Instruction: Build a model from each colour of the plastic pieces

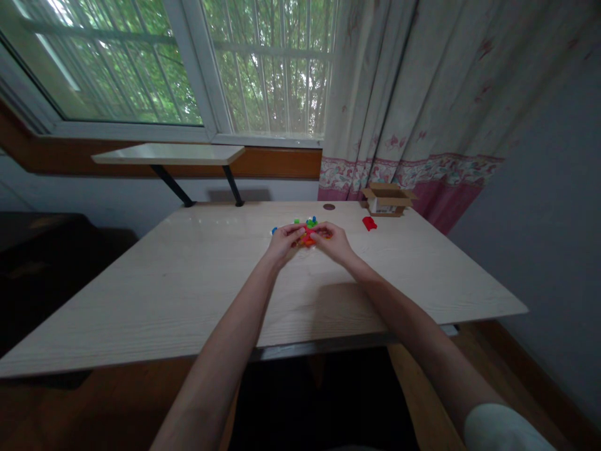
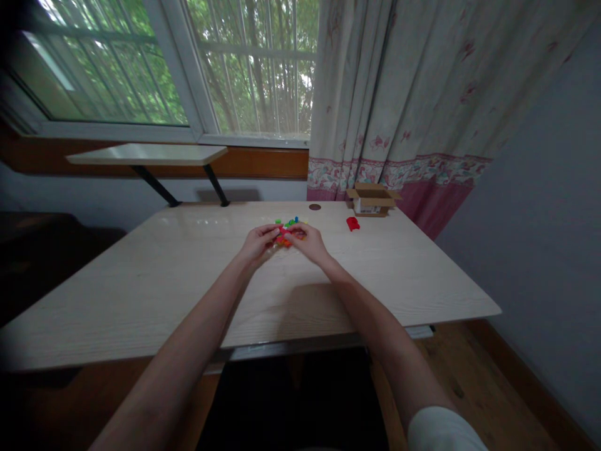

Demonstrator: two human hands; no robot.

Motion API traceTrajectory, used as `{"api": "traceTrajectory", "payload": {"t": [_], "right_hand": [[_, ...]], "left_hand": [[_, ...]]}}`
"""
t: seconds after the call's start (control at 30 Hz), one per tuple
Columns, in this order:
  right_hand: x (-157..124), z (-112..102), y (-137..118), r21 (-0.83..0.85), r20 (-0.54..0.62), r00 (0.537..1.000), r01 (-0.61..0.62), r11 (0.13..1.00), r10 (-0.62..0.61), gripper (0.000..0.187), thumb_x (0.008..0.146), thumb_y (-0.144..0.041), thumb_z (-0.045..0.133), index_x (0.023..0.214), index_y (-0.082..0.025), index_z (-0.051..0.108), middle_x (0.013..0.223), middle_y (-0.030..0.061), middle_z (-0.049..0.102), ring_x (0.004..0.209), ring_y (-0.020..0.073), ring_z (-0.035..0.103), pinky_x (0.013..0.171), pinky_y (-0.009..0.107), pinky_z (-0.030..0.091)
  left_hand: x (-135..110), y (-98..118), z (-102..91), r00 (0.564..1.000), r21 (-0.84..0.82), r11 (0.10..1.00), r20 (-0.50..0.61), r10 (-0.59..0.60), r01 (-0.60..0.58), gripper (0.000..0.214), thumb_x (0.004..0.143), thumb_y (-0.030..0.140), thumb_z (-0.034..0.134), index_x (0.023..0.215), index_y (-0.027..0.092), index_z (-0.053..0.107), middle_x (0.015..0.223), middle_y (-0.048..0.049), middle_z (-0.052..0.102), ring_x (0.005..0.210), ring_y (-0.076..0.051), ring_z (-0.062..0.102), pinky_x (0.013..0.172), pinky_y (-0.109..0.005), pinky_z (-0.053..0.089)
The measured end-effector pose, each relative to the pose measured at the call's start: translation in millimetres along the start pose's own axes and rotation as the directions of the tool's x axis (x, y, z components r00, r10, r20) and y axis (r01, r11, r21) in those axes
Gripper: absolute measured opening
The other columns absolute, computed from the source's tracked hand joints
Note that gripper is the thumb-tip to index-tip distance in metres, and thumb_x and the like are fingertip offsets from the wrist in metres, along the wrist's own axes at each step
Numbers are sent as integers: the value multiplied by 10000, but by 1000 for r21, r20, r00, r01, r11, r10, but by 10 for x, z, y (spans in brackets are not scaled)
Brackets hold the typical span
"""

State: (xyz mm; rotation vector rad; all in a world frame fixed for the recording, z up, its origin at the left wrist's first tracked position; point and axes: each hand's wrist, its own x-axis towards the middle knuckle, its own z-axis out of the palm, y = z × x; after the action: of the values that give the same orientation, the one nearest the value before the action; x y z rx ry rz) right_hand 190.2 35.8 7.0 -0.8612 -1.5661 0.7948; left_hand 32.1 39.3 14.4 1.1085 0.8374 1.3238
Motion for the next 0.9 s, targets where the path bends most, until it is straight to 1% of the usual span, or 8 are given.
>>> {"api": "traceTrajectory", "payload": {"t": [0.07, 0.17, 0.23, 0.33, 0.47, 0.57, 0.67, 0.9], "right_hand": [[17, 9, 28, 44, -29, 999, -17, 999, 18, 236, 656, -377, 703, 811, -205, 659, 769, 18, 651, 672, 131, 578, 671, 279, 464], [41, 17, 51, 83, -125, 992, -19, 996, 29, 258, 645, -400, 706, 803, -204, 651, 758, 17, 645, 636, 123, 562, 650, 276, 466], [52, 25, 57, 117, -172, 984, -32, 993, 52, 269, 643, -415, 705, 790, -199, 640, 741, 19, 642, 611, 120, 556, 626, 273, 468], [61, 39, 57, 168, -200, 976, -49, 985, 83, 288, 641, -433, 704, 779, -193, 623, 741, 25, 645, 605, 118, 564, 607, 267, 473], [64, 47, 48, 200, -194, 975, -66, 978, 106, 329, 601, -445, 730, 759, -186, 605, 725, 16, 640, 600, 112, 572, 604, 259, 480], [61, 45, 36, 214, -156, 979, -94, 972, 129, 368, 558, -457, 751, 751, -185, 595, 700, 2, 632, 589, 110, 573, 606, 262, 489], [59, 42, 32, 217, -134, 981, -107, 970, 138, 382, 534, -447, 762, 755, -189, 588, 712, -3, 633, 595, 110, 576, 615, 267, 499], [63, 11, 54, 174, -98, 987, -107, 979, 125, 382, 545, -357, 766, 840, -190, 590, 807, 18, 644, 694, 119, 604, 679, 272, 506]], "left_hand": [[-7, 13, 7, 1000, -2, 1000, -11, 2, -2, 401, 507, 344, 804, 840, 138, 719, 624, -31, 650, 468, -71, 486, 424, -195, 321], [-24, 35, 23, 1000, 5, 1000, -18, 5, -5, 394, 513, 343, 801, 846, 150, 715, 625, -24, 650, 454, -63, 465, 416, -194, 304], [-43, 47, 42, 1000, 16, 1000, 1, -4, 4, 367, 503, 324, 808, 811, 149, 712, 614, -23, 648, 447, -61, 457, 412, -196, 297], [-72, 57, 80, 999, 3, 999, 35, -34, 34, 328, 470, 292, 824, 726, 131, 696, 589, -35, 638, 482, -86, 497, 436, -209, 330], [-69, 51, 88, 999, -8, 1000, 18, -27, 28, 337, 452, 287, 824, 711, 122, 686, 560, -23, 621, 464, -74, 471, 433, -205, 319], [-22, 18, 41, 1000, 38, 999, -22, 7, -6, 360, 481, 312, 805, 770, 127, 699, 577, -15, 625, 438, -48, 424, 416, -194, 285], [28, -23, -8, 997, 76, 996, -59, 40, -36, 376, 507, 329, 786, 817, 131, 710, 593, -20, 627, 452, -54, 435, 426, -197, 300], [40, -28, -15, 994, 131, 990, -91, 61, -48, 360, 525, 325, 765, 822, 126, 718, 588, -21, 625, 431, -43, 384, 417, -203, 267]]}}
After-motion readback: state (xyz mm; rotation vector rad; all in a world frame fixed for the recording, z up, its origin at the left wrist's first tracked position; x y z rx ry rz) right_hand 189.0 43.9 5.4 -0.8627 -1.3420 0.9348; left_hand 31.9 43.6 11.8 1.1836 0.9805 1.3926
